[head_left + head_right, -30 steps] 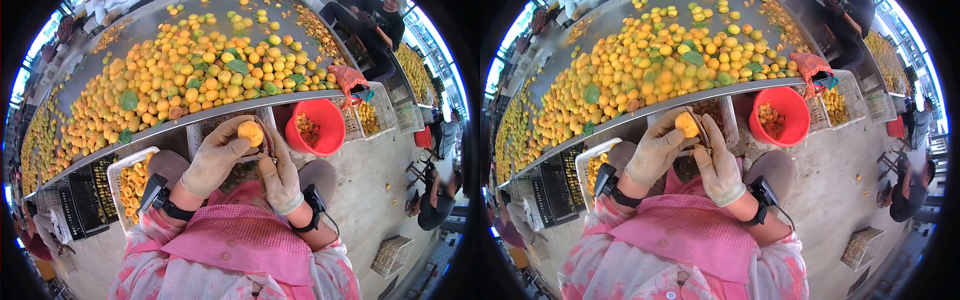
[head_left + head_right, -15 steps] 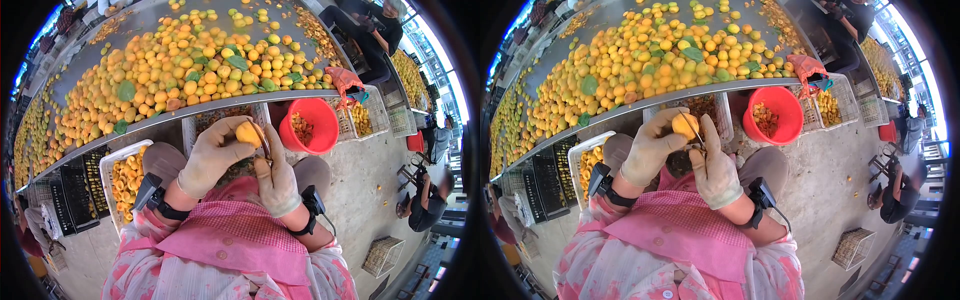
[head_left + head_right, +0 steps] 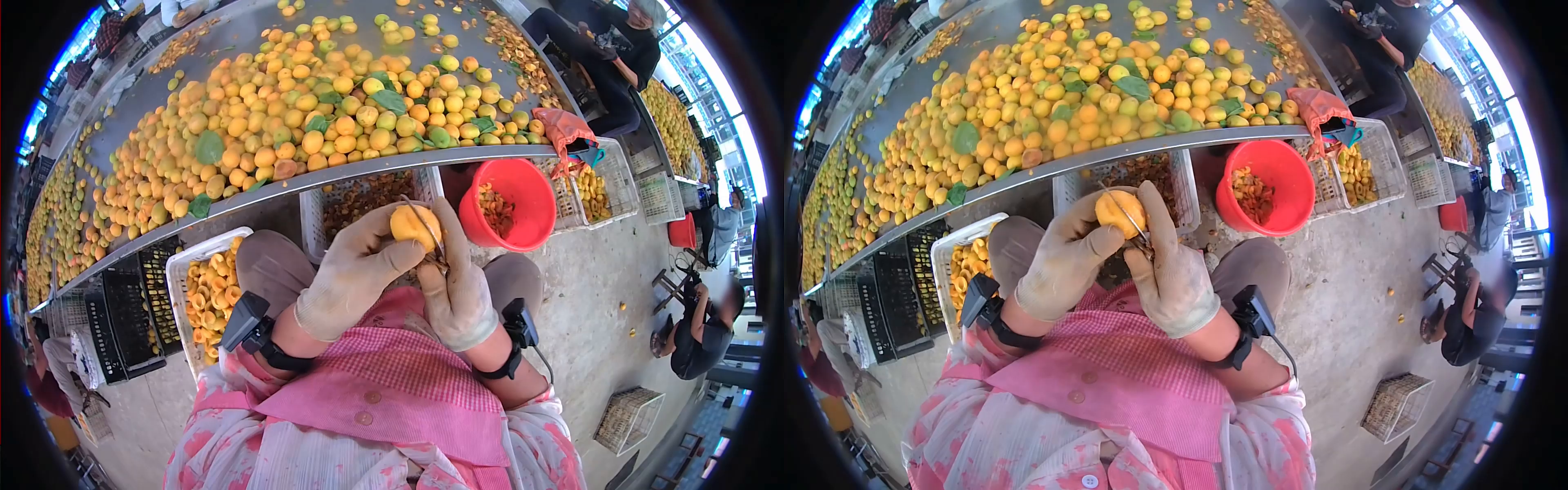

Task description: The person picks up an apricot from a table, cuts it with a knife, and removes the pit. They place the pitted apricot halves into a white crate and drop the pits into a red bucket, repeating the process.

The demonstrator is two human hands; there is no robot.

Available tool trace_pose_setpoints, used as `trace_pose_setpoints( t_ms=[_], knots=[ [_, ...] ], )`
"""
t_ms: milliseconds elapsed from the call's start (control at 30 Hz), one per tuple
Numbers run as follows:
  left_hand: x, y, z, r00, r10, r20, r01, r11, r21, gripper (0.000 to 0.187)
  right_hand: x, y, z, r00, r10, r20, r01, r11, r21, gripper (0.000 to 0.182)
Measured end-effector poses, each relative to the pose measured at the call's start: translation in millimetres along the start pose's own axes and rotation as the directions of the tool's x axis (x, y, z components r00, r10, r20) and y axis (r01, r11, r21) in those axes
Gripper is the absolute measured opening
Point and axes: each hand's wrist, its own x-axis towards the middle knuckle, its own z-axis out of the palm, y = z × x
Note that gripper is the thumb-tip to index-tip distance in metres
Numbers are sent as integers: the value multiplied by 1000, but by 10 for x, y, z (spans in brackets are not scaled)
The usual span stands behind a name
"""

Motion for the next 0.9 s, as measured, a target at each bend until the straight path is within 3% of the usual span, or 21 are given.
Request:
trace_pose_setpoints(
  t_ms=[33,100,233,300,367,433,467,533,600,667,733,800,867,900],
  knots=[
    [-7,42,-11,1000,-2,3,2,1000,2,41,3,0,-16,1000,1,-4,-1,1000,1,66],
    [-29,133,8,999,46,9,-46,906,420,41,7,12,-42,998,40,55,-35,997,-74,66],
    [9,16,13,1000,25,-12,-21,966,257,40,49,51,18,997,64,42,-64,998,-2,67],
    [4,-99,44,999,-48,-7,45,966,-254,41,24,118,94,997,-42,-60,42,999,9,68],
    [11,-65,58,999,-43,-2,41,974,-223,43,7,127,111,990,-90,-108,90,996,2,69],
    [9,14,59,1000,-22,20,23,1000,-14,45,-5,106,73,988,-98,-121,98,995,-6,69],
    [5,63,60,999,-23,21,24,1000,-15,45,5,84,12,995,-77,-55,76,997,-14,69],
    [-10,132,58,997,50,65,-72,916,394,45,35,106,-42,999,-51,11,51,998,-22,69],
    [14,92,44,999,18,38,-28,954,298,46,81,160,-58,992,-127,27,128,990,-51,69],
    [38,51,58,1000,-9,16,6,979,202,46,89,154,-14,994,-107,-5,106,993,-54,69],
    [16,-5,113,991,-114,-71,93,963,-253,47,83,161,50,995,-90,-32,88,995,-51,68],
    [13,-1,100,992,-105,-71,86,968,-234,47,72,176,95,977,-169,-131,164,985,-50,68],
    [-18,22,102,992,-102,-69,85,973,-215,48,56,164,65,988,-132,-83,130,991,-34,67],
    [-43,68,121,994,7,-111,-4,999,32,47,60,160,48,991,-114,-63,113,993,-29,67]
  ],
)
